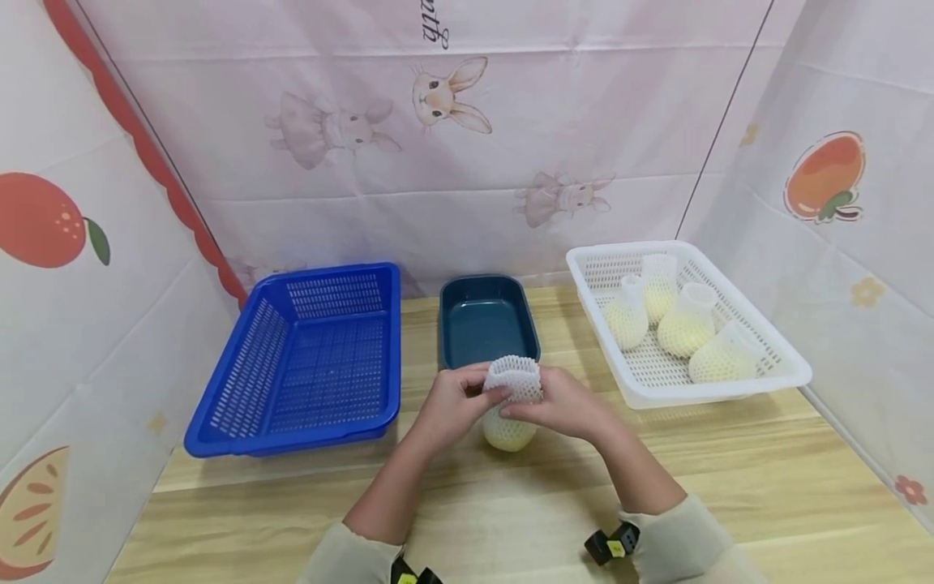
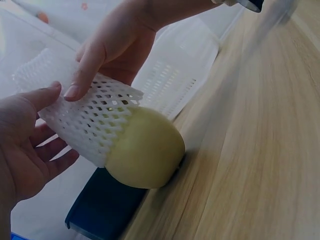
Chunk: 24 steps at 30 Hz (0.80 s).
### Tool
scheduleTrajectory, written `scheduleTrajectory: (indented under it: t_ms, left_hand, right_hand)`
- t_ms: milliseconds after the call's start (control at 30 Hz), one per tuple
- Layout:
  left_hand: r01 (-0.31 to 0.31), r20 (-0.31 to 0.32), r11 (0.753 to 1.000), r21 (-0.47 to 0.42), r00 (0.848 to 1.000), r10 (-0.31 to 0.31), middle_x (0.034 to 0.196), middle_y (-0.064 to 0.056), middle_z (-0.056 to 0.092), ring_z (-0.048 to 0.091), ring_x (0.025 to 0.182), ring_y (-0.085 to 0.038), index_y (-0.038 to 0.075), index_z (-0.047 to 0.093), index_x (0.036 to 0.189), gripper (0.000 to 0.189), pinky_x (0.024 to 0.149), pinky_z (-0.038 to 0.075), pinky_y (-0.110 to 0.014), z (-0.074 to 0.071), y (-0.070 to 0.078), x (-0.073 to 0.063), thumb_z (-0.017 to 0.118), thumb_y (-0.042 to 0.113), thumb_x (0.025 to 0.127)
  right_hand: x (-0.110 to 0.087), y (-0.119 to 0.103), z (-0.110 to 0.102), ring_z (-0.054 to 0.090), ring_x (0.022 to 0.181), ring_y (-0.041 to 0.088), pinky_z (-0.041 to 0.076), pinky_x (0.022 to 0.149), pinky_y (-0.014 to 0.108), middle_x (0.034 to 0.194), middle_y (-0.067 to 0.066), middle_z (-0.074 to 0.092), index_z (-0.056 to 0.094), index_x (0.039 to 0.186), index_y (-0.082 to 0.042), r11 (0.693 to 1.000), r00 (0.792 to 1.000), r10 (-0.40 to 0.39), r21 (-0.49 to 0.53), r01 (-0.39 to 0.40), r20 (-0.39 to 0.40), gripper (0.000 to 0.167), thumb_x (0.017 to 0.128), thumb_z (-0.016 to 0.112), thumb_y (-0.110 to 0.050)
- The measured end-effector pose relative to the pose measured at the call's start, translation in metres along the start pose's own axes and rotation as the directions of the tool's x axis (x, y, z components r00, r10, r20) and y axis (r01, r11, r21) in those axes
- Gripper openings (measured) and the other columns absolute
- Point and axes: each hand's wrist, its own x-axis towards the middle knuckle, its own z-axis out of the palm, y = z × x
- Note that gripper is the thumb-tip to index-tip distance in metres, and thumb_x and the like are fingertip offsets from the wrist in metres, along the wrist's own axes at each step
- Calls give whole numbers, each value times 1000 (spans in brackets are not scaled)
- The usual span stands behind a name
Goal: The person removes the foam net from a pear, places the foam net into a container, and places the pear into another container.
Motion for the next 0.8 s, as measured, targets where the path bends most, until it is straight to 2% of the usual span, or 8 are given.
scheduleTrajectory:
  t_ms: [133, 300, 400, 533, 633, 800]
  left_hand:
    - [6, 2, 999, -36, 1000, -6, 120, 9, 69, 66, 109, -12, 25, 75, 110, 25, 90, 56, -30, 1, 1, 1, 73, 37, 88]
    - [15, 1, 995, -99, 1000, -15, 116, 5, 71, 66, 105, -13, 21, 73, 115, 32, 89, 56, -31, 1, 4, 2, 75, 35, 87]
    - [27, 4, 991, -129, 1000, -27, 111, 2, 72, 66, 98, -15, 19, 72, 116, 34, 85, 57, -32, 1, 5, 3, 77, 35, 86]
    - [54, 6, 987, -152, 999, -54, 104, 1, 73, 64, 88, -18, 19, 73, 111, 32, 79, 57, -32, 2, 6, 5, 78, 36, 85]
    - [66, 4, 983, -170, 998, -66, 101, 1, 74, 65, 87, -17, 18, 74, 108, 29, 78, 57, -32, 3, 7, 8, 76, 37, 86]
    - [51, -32, 974, -220, 998, -59, 97, -4, 75, 67, 85, -15, 13, 76, 103, 25, 77, 57, -31, 4, 9, 13, 75, 33, 88]
  right_hand:
    - [3, -1, 2, 67, 88, 12, 57, 75, 28, 103, 1, 71, 66, 115, -12, 1000, 1000, -5, 1, 5, -16, 43, 82, 80, -35]
    - [6, -3, 2, 66, 83, 12, 56, 73, 28, 96, 2, 73, 70, 106, -9, 998, 996, -33, -47, 29, -81, 33, 81, 81, -29]
    - [7, -4, 0, 66, 82, 12, 56, 72, 28, 94, 4, 73, 71, 104, -7, 998, 995, -37, -58, 31, -97, 30, 83, 79, -26]
    - [7, -7, -1, 65, 81, 13, 56, 71, 29, 94, 6, 73, 70, 104, -5, 999, 996, -10, -33, 7, -86, 30, 84, 78, -27]
    - [8, -9, -2, 65, 80, 13, 56, 71, 30, 93, 5, 73, 70, 103, -6, 1000, 997, 23, -9, -24, -79, 31, 84, 78, -29]
    - [9, -9, -2, 68, 83, 14, 58, 73, 31, 95, 6, 73, 69, 105, -7, 998, 996, 59, 38, -57, -74, 35, 83, 79, -32]
